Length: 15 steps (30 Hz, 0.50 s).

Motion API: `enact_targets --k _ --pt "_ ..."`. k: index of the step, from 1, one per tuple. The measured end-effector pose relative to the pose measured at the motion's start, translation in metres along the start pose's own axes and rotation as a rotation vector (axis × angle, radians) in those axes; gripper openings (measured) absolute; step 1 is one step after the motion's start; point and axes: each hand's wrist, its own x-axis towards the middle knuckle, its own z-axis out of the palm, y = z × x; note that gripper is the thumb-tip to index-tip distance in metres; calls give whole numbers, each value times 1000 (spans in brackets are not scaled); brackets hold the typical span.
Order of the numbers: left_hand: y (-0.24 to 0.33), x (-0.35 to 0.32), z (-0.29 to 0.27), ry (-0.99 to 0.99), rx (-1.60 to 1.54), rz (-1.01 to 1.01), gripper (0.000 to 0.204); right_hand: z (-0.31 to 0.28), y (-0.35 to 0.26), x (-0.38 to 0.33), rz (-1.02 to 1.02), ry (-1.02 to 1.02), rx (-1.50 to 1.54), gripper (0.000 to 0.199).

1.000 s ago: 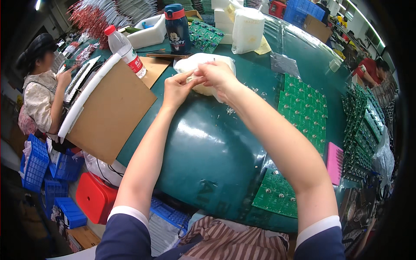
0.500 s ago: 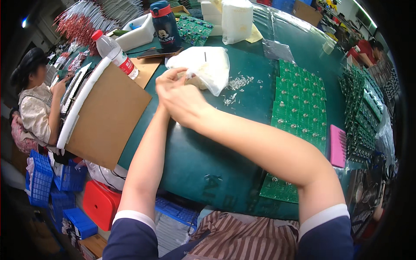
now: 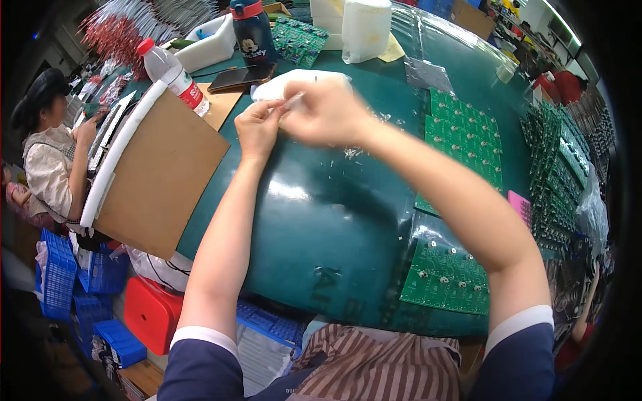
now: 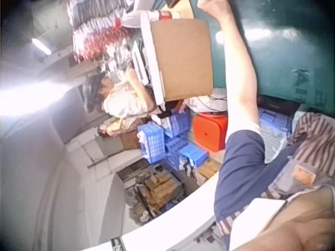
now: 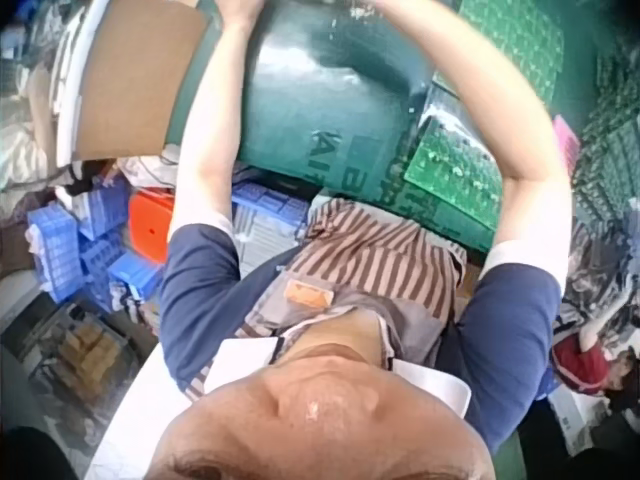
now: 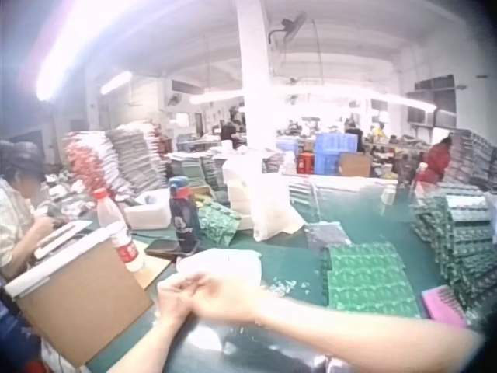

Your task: The person inserts small electronic components into holes on a circuit board panel by hand. They then tie a plastic bag of parts, place a cardboard sheet over the circuit board panel, and flip it over.

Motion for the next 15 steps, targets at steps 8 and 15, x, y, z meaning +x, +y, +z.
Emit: enact_targets --k 8,15 --pt "9 0 9 -47 91 3 13 -25 52 40 103 109 -437 21" --pt "11 0 10 -52 72 66 15 -4 36 82 441 -693 -778 35"
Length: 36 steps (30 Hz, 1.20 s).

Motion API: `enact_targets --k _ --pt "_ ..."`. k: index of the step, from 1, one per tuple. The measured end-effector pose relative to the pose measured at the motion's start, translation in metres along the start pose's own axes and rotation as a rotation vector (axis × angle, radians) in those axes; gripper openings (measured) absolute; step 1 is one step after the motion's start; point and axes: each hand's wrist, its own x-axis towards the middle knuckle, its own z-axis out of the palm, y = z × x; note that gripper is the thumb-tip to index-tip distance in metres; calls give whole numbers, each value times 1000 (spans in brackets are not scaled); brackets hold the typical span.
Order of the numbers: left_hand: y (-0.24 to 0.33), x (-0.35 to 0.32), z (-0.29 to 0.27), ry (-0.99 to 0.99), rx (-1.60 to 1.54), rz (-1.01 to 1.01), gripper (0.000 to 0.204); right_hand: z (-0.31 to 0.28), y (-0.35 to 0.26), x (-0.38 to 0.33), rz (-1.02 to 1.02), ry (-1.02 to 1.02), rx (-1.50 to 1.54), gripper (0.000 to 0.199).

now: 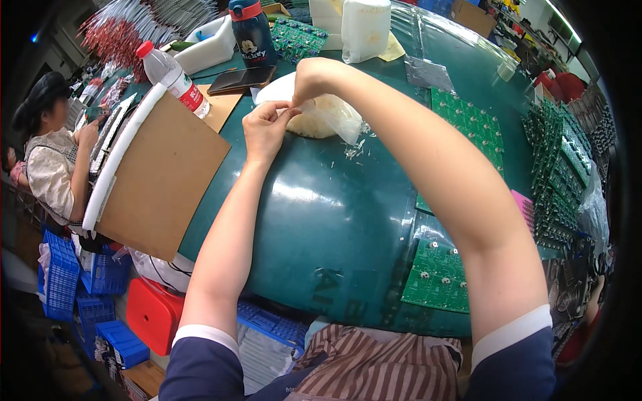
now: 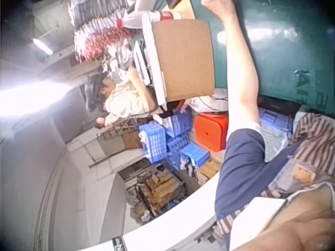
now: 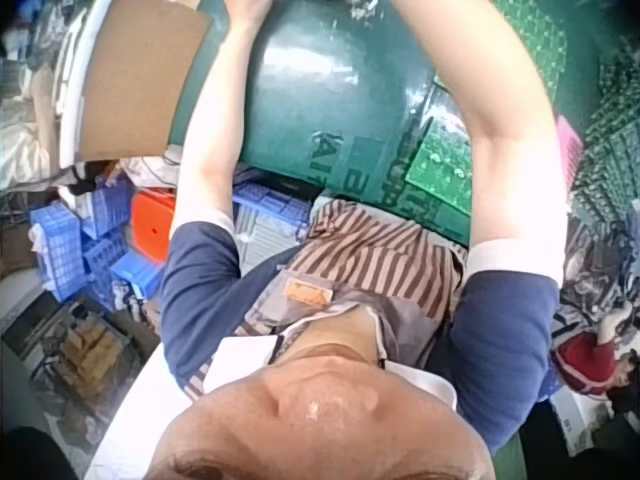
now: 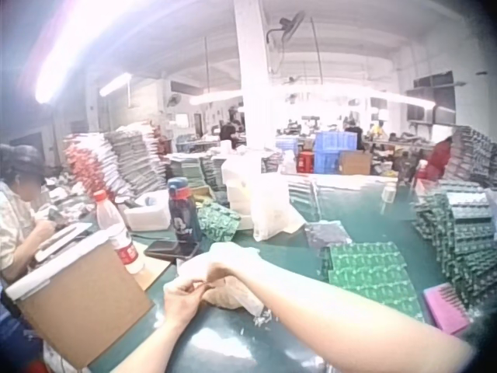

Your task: The person inserts small electronic components into holes on a circuit board panel by hand. They then tie a plastic bag of parts, place a cardboard sheet over the circuit board panel, and flip it over.

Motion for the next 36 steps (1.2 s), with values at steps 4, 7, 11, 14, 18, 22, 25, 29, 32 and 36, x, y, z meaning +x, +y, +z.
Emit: enact_targets --k 4,7,11,14,18,22,25,29,32,36 --pt "5 0 4 15 3 20 14 -8 -15 8 -135 -118 -211 36" --pt "-3 -2 0 41 25 47 11 -2 -42 -18 43 116 -36 34" --pt "-1 -3 -2 69 -7 90 7 8 -62 -27 14 261 -235 27" --pt "0 -3 -2 50 11 118 5 11 -60 -32 -12 237 -214 28" --pt "-8 -1 0 58 6 146 3 12 -46 -25 30 45 -64 26" --pt "-3 -2 2 60 69 59 7 2 -27 -27 -274 -117 -236 32" --pt "0 -2 3 50 69 34 9 9 -23 -44 -293 -16 -213 36" --pt "-4 -2 4 36 10 -35 9 4 -21 -46 -425 -57 -146 40" --pt "5 1 8 9 16 -109 10 2 1 -45 -453 -46 -54 39" --pt "-8 -1 5 2 35 -118 13 16 7 -70 -516 140 -154 31"
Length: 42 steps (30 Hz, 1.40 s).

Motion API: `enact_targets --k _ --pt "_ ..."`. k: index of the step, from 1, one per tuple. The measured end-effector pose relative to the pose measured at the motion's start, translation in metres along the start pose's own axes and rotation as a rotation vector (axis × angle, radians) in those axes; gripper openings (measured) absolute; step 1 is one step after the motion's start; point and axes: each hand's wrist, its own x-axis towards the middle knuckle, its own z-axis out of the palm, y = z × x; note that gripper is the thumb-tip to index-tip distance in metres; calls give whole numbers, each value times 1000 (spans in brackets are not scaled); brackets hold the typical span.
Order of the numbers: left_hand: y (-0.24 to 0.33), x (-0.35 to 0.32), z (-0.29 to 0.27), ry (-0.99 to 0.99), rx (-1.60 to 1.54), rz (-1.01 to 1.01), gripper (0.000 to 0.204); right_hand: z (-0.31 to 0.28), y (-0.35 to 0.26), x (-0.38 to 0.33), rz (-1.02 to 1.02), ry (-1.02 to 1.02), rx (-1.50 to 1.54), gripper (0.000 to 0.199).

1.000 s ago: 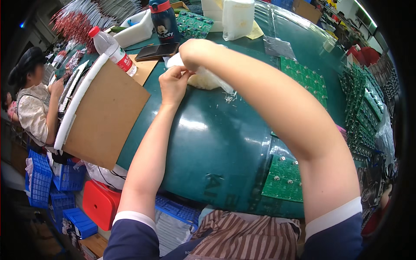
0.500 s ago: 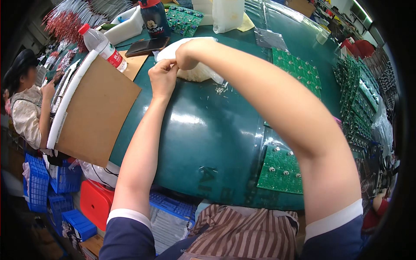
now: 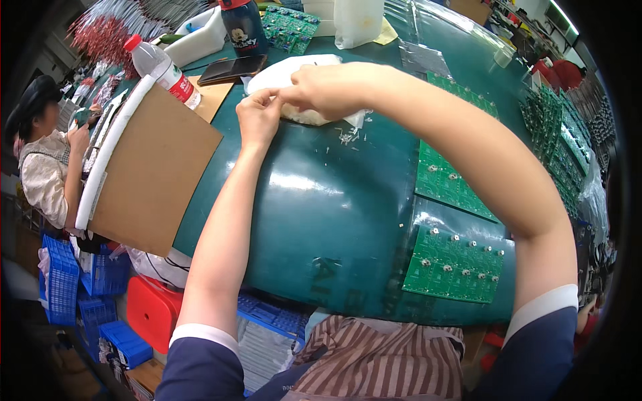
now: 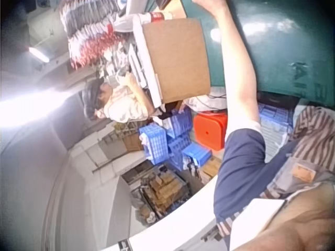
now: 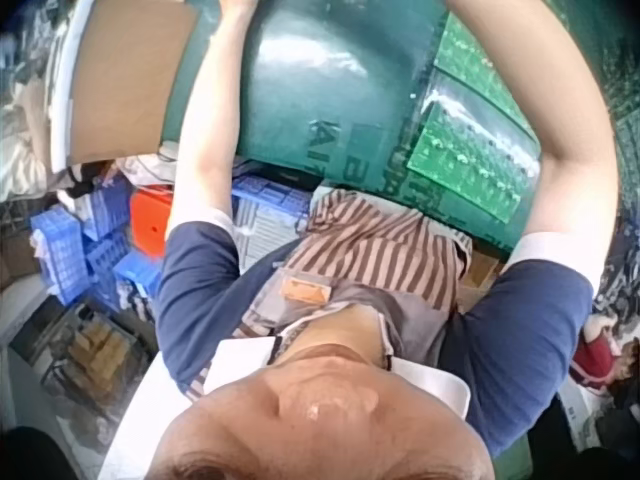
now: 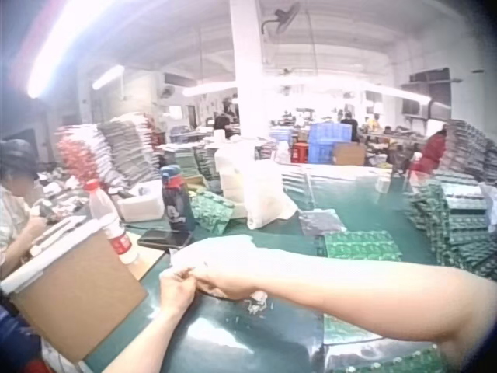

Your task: The person inserts small electronic components into holes on a circuit board panel by hand. They then tie a plastic bag of parts, place a cardboard sheet over the circuit board panel, and flip it over.

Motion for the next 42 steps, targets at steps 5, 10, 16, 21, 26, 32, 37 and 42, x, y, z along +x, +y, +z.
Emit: enact_targets --k 5,10,16,21,26,32,37,42 --pt "11 2 -4 -11 22 -69 14 -15 15 -46 227 43 -162 19" --pt "3 2 -8 -155 -235 -41 32 13 35 -41 305 343 362 19" --pt "12 -1 -22 -282 -202 172 40 48 5 -5 227 608 664 19" --pt "25 0 -40 -294 -156 167 26 60 8 -16 45 678 580 12" --pt "28 7 -62 -310 -140 107 13 55 5 -30 -198 809 -61 15" --pt "30 11 -89 -434 -252 -89 14 49 4 -42 -147 707 3 14" --pt "43 14 -93 -398 -326 -252 37 40 -2 -28 173 637 597 20" --pt "68 2 -56 -409 402 -130 43 35 -12 6 355 573 295 37"
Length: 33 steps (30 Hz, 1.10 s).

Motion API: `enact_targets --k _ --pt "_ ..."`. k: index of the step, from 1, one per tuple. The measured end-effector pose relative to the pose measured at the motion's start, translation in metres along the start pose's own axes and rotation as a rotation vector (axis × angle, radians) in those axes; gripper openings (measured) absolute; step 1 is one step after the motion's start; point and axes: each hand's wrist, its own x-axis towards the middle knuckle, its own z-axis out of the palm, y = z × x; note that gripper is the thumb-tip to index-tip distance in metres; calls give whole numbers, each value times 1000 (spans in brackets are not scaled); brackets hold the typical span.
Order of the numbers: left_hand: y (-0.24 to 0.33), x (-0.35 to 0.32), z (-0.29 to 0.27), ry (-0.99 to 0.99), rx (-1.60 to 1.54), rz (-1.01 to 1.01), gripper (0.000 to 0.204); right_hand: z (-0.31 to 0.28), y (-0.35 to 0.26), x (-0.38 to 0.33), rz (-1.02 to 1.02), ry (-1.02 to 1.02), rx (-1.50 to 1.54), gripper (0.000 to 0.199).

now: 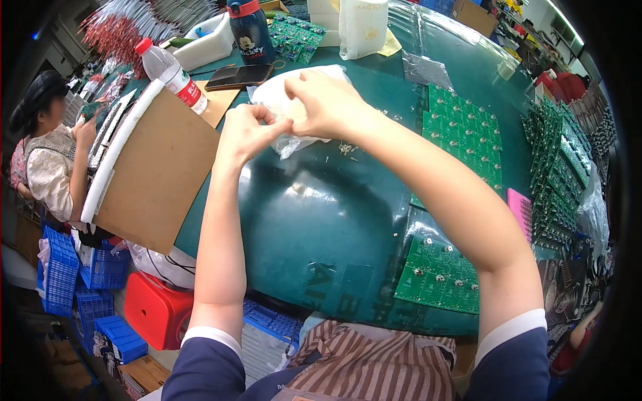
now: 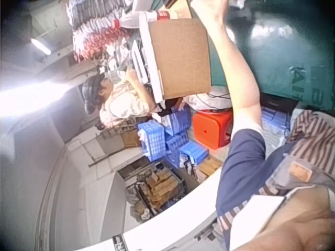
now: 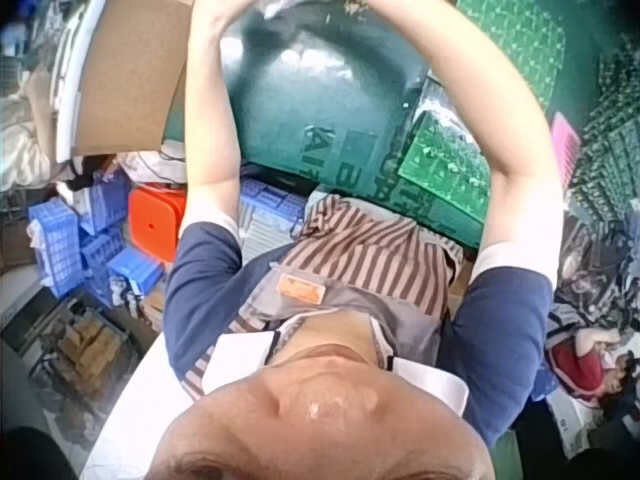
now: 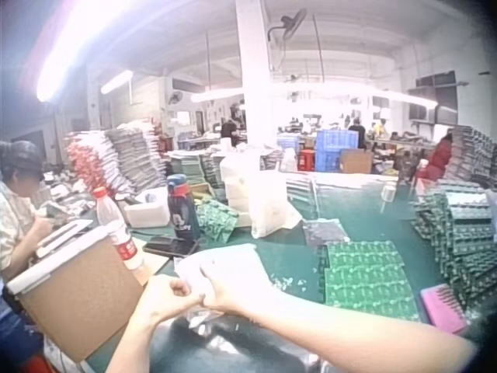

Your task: The person inserts small electronic components into holes on a circuit board panel by hand. They then tie a plastic bag of parts, place a cardboard sheet over the circuit board panel, and flip it over.

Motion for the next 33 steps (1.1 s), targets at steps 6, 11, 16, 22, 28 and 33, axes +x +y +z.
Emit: enact_targets --k 6,11,16,22,28,33 --pt "6 -4 2 -145 102 -60 38 7 -22 21 12 -108 -388 35" --pt "8 -6 3 -89 122 32 28 -14 -4 32 -21 -39 -419 17" --pt "19 -13 3 -44 149 95 27 -6 23 47 56 92 -475 15" --pt "24 -17 13 -6 219 115 26 2 39 62 170 82 -452 16" --pt "18 -16 4 36 241 212 26 -3 49 76 168 82 -415 17" --pt "21 -18 -3 151 129 171 22 -11 52 79 208 81 -403 20"
